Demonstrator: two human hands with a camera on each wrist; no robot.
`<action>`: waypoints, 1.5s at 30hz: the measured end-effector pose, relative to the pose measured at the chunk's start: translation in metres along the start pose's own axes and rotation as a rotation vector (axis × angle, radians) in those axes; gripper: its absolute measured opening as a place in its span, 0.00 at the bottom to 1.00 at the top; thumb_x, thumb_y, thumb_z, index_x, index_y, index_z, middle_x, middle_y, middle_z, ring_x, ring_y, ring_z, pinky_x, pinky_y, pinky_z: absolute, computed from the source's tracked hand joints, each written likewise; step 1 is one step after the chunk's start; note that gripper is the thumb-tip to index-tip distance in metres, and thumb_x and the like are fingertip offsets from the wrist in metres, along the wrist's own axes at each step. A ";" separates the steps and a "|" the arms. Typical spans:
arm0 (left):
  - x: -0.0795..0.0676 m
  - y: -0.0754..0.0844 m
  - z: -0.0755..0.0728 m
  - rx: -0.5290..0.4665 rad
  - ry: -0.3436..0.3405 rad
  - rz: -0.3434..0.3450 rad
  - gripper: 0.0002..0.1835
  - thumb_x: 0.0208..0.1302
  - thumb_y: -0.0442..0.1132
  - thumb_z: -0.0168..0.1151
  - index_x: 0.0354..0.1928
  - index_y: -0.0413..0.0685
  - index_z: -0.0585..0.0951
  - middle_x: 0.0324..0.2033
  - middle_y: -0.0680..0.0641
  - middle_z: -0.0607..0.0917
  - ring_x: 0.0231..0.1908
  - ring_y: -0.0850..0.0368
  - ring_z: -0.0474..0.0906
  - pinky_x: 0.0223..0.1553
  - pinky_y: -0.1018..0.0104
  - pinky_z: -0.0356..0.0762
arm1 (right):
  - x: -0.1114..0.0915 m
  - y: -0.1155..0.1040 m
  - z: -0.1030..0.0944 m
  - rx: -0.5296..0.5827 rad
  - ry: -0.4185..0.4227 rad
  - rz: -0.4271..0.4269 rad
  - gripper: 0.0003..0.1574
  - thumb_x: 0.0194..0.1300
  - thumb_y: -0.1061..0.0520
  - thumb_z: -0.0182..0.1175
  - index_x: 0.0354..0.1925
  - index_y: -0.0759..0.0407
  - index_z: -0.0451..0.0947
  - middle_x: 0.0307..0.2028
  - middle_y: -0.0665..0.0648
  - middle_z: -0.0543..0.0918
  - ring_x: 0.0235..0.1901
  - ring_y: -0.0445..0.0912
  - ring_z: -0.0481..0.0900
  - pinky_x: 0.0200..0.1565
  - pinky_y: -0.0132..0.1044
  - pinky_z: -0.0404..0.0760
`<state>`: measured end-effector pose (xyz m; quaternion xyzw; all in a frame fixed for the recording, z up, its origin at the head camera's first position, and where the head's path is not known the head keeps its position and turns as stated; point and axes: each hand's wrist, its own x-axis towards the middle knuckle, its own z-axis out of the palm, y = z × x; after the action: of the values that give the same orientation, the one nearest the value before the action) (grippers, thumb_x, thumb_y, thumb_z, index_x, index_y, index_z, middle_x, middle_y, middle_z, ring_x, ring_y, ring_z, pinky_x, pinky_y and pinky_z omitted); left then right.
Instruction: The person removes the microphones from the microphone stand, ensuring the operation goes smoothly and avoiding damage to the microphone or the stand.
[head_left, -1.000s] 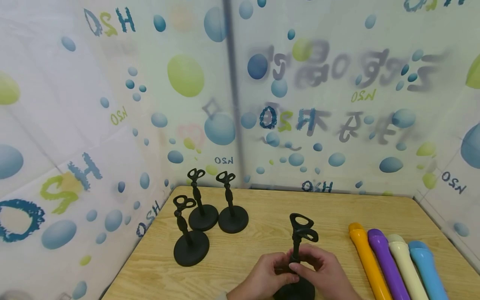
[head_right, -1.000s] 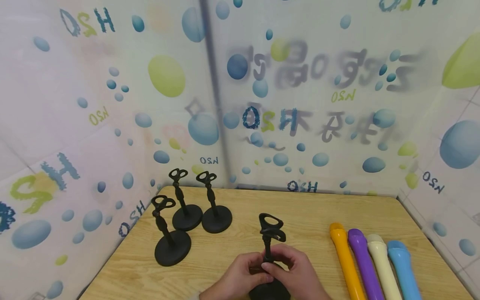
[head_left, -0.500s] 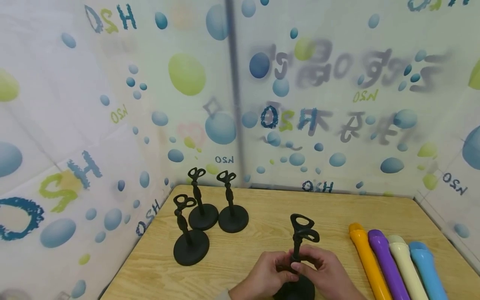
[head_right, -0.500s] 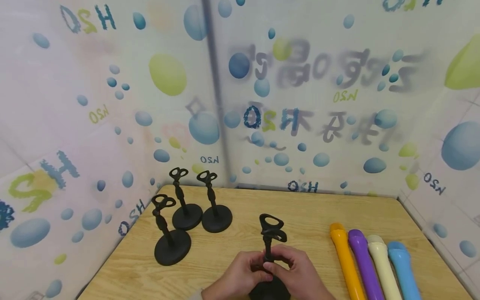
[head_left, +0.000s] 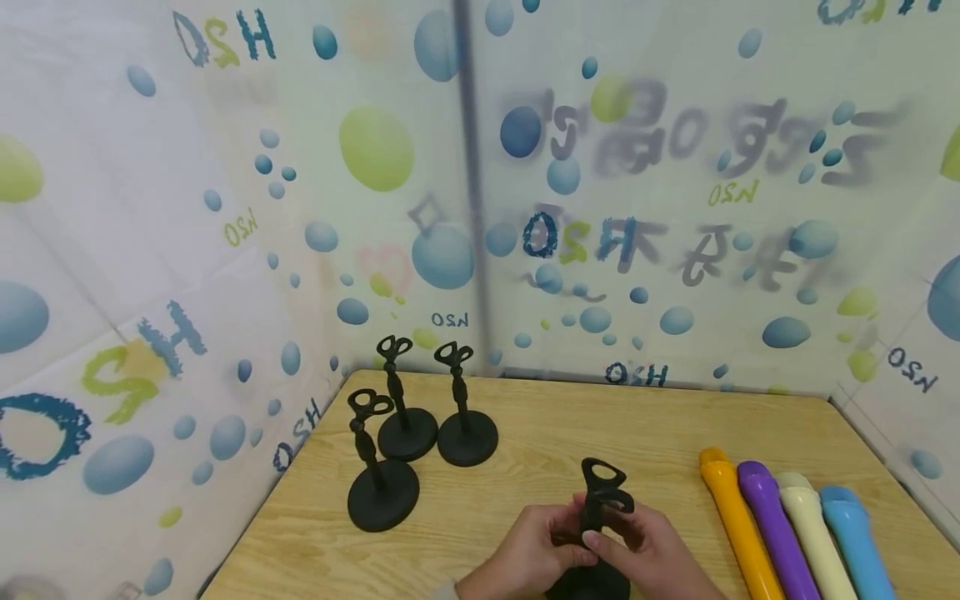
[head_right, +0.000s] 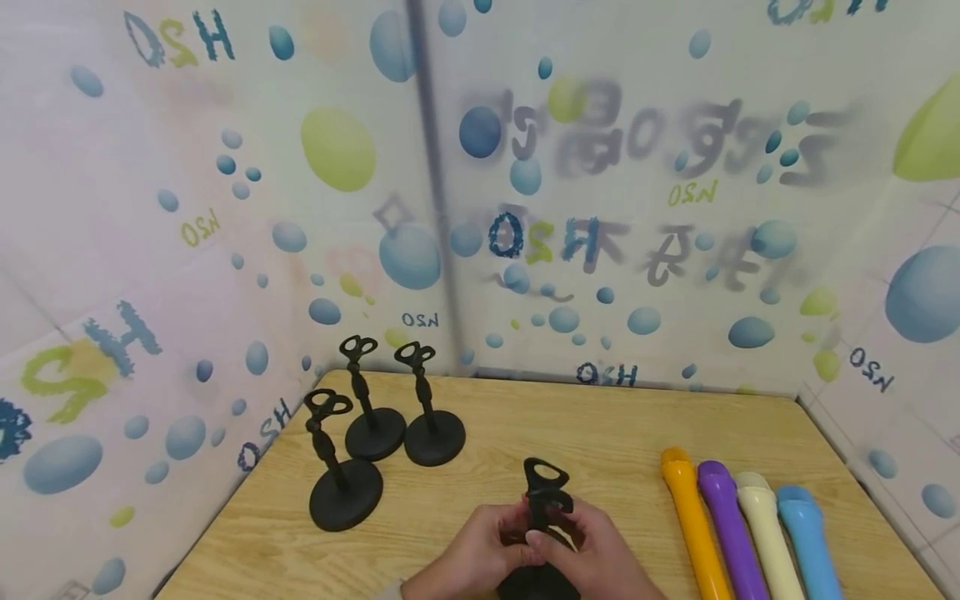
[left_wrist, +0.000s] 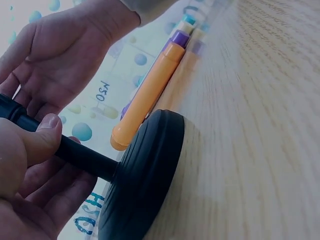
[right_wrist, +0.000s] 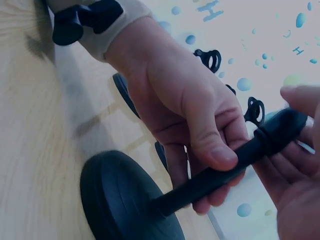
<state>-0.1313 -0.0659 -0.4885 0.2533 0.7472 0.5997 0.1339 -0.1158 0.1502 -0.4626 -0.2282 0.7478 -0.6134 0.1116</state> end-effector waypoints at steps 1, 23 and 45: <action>0.000 0.000 0.000 0.003 0.002 0.001 0.12 0.70 0.34 0.74 0.53 0.42 0.90 0.43 0.49 0.95 0.45 0.70 0.89 0.49 0.76 0.84 | 0.000 -0.001 0.002 -0.010 0.032 0.014 0.29 0.82 0.55 0.61 0.72 0.68 0.74 0.69 0.73 0.79 0.60 0.25 0.80 0.68 0.50 0.82; 0.001 -0.002 0.000 -0.017 -0.007 0.017 0.06 0.70 0.33 0.73 0.46 0.40 0.90 0.43 0.46 0.94 0.44 0.71 0.88 0.48 0.75 0.84 | -0.002 0.001 -0.002 -0.077 0.118 -0.120 0.18 0.76 0.61 0.67 0.60 0.65 0.85 0.56 0.66 0.89 0.57 0.30 0.84 0.58 0.30 0.85; -0.001 -0.003 -0.007 -0.048 -0.064 -0.042 0.10 0.74 0.35 0.70 0.52 0.40 0.89 0.48 0.47 0.94 0.49 0.70 0.89 0.53 0.76 0.83 | -0.016 0.004 -0.019 -0.085 0.136 0.043 0.22 0.82 0.54 0.61 0.67 0.63 0.81 0.62 0.62 0.88 0.57 0.34 0.86 0.57 0.24 0.81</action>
<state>-0.1346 -0.0728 -0.4895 0.2531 0.7331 0.6062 0.1762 -0.1107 0.1747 -0.4639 -0.1743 0.7838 -0.5926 0.0637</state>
